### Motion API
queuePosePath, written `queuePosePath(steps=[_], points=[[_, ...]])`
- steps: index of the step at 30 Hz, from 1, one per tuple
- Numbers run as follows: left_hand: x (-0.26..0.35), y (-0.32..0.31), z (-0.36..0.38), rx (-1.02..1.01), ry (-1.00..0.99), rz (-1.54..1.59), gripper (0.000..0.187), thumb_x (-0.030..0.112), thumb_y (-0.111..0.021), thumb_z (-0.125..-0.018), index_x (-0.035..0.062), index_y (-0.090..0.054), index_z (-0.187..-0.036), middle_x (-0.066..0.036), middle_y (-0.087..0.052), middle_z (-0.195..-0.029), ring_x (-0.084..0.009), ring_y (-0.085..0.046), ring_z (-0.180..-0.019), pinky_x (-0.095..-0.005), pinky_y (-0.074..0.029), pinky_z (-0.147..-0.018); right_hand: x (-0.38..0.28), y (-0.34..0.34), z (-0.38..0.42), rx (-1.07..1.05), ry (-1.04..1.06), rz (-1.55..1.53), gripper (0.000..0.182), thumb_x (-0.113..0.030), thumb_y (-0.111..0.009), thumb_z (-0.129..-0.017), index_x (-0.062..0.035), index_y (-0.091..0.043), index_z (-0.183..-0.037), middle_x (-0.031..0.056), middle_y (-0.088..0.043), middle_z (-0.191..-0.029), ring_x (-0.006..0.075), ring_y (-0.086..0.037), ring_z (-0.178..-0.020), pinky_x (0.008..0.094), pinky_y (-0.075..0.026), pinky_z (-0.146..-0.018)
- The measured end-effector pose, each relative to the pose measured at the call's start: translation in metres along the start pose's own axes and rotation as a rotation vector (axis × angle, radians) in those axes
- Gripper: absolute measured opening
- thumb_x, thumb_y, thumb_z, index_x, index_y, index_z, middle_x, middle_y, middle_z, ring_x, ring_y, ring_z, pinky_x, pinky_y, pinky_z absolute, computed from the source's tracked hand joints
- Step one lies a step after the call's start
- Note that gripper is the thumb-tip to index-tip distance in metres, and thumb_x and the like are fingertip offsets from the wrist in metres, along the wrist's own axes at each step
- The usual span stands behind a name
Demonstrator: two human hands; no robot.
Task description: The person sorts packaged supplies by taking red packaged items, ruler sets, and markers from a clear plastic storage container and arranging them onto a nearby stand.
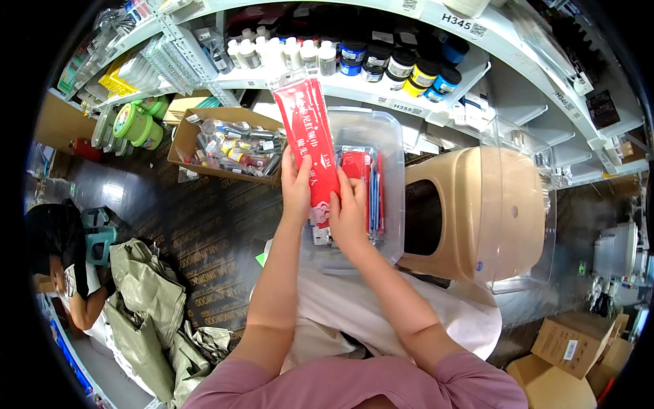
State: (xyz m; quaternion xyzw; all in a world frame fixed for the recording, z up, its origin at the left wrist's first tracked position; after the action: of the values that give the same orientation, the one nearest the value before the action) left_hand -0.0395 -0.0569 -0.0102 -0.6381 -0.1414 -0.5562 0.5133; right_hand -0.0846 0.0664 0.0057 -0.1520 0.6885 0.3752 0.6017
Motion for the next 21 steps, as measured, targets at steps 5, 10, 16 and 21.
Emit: queuePosePath(steps=[5,10,16,21], points=[[0.012,-0.024,0.019,-0.074,-0.097,0.083,0.047,0.009,-0.047,-0.094,0.0026,-0.028,-0.136,-0.010,-0.050,-0.123,-0.0135,-0.050,-0.108,-0.0284,-0.044,-0.090,-0.048,0.034,0.013,0.221,0.229,0.229,0.057,-0.008,-0.055,-0.087,0.0040,-0.028,-0.136,0.0236,-0.035,-0.123,0.0345,-0.042,-0.113,0.0364,-0.036,-0.096],[0.041,-0.090,0.069,-0.221,-0.062,0.067,0.048,0.010,-0.044,-0.095,0.0045,-0.024,-0.138,-0.010,-0.045,-0.129,-0.0161,-0.049,-0.112,-0.0308,-0.042,-0.093,-0.100,0.088,0.029,0.154,0.146,0.181,0.055,-0.011,-0.051,-0.089,0.0024,-0.026,-0.137,0.0243,-0.041,-0.124,0.0395,-0.048,-0.110,0.0405,-0.043,-0.089],[0.050,-0.202,0.142,-0.551,0.041,-0.002,0.059,0.015,-0.042,-0.095,0.0055,-0.011,-0.144,-0.013,-0.030,-0.137,-0.0205,-0.033,-0.125,-0.0336,-0.032,-0.102,-0.134,0.215,0.074,0.321,0.253,-0.016,0.049,-0.001,-0.046,-0.087,-0.0025,-0.034,-0.135,0.0175,-0.049,-0.120,0.0282,-0.055,-0.103,0.0354,-0.050,-0.079],[0.021,-0.254,0.171,-0.797,-0.069,-0.509,0.079,0.018,-0.060,-0.086,0.0048,-0.008,-0.145,-0.017,-0.018,-0.139,-0.0262,-0.024,-0.128,-0.0365,-0.023,-0.106,-0.120,0.327,0.094,0.417,-0.094,-0.561,0.051,0.002,-0.050,-0.087,-0.0004,-0.035,-0.135,0.0116,-0.059,-0.109,0.0144,-0.062,-0.087,0.0259,-0.052,-0.076]])
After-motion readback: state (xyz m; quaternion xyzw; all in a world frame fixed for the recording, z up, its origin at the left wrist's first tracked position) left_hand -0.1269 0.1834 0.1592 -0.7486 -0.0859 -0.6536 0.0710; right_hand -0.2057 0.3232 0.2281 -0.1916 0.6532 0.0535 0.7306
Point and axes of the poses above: each hand's wrist, its own z-axis away from the middle knuckle, its own y-axis out of the back of the hand, x = y × z, the point moved 7 cm from there along -z, towards the middle knuckle
